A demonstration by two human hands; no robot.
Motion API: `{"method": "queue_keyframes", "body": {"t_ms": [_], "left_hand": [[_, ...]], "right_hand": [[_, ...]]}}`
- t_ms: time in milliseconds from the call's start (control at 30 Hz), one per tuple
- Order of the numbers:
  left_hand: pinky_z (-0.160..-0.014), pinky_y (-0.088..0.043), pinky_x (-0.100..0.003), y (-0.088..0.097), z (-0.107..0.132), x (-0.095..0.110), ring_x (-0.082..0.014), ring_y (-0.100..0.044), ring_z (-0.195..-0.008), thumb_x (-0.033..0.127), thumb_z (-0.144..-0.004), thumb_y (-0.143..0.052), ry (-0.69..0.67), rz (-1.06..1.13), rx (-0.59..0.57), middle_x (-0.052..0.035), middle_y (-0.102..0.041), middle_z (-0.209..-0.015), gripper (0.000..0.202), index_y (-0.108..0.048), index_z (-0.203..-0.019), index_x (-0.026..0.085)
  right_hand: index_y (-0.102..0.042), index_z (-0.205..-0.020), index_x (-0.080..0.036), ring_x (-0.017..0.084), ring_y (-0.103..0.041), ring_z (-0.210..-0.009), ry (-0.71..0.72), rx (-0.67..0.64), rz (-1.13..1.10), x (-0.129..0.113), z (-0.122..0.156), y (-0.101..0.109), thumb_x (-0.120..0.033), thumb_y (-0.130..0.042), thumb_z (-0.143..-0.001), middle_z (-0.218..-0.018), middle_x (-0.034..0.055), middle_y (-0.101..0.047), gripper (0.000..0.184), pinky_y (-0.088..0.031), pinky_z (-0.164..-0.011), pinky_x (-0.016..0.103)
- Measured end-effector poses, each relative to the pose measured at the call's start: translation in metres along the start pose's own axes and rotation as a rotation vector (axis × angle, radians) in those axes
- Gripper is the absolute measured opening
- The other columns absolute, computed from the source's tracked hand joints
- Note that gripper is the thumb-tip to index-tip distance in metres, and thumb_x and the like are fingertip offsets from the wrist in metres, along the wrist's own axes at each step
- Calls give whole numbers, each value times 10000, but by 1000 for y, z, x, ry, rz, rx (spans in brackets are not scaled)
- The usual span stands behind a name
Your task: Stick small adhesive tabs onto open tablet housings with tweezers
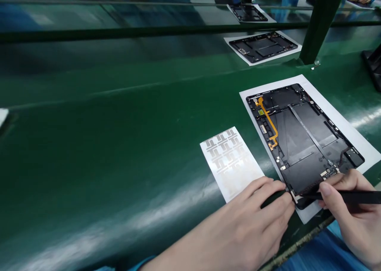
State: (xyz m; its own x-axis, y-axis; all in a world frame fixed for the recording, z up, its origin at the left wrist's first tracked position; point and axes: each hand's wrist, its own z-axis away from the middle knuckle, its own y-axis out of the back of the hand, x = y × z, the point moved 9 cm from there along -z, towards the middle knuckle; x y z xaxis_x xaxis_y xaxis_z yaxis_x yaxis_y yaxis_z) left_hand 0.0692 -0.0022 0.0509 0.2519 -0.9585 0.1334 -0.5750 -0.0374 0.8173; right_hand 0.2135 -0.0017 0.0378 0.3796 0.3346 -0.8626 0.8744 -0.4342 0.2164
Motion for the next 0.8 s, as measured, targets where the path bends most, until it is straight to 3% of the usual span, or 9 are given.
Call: {"method": "queue_keyframes", "body": {"t_ms": [133,433,600,800], "left_hand": [[-885,-503,-340,1,0,0,-215,-596,-892,105,-997,-346,-36,-9,40,-65,-691,-868,347,-685,-926,79],[-950,-506,-338,5,-1,-1,-202,-613,-951,108,-990,-394,55,-22,1,-81,-709,-927,285,-678,-991,90],[-955,-481,-344,7,0,0,-218,-600,-944,109,-1007,-349,28,-21,24,-78,-703,-940,323,-669,-1002,66],[-962,-452,-350,-2,2,0,-224,-566,-982,128,-1019,-304,9,-50,-24,-65,-689,-1014,348,-642,-1095,92]], "right_hand": [[-603,-697,-248,124,-560,-545,3,2,-7,-1,-1,1,-137,-672,-833,-632,-32,-599,188,-482,-501,238],[-584,-688,-237,138,-560,-531,13,11,0,-3,0,1,-147,-670,-836,-616,-20,-597,193,-456,-476,252],[-574,-675,-233,128,-567,-539,-9,18,7,-3,0,1,-142,-679,-825,-614,-28,-601,205,-449,-485,236],[-573,-668,-225,104,-543,-518,8,13,-11,-5,0,0,-122,-675,-822,-601,-32,-586,211,-434,-474,216]]}}
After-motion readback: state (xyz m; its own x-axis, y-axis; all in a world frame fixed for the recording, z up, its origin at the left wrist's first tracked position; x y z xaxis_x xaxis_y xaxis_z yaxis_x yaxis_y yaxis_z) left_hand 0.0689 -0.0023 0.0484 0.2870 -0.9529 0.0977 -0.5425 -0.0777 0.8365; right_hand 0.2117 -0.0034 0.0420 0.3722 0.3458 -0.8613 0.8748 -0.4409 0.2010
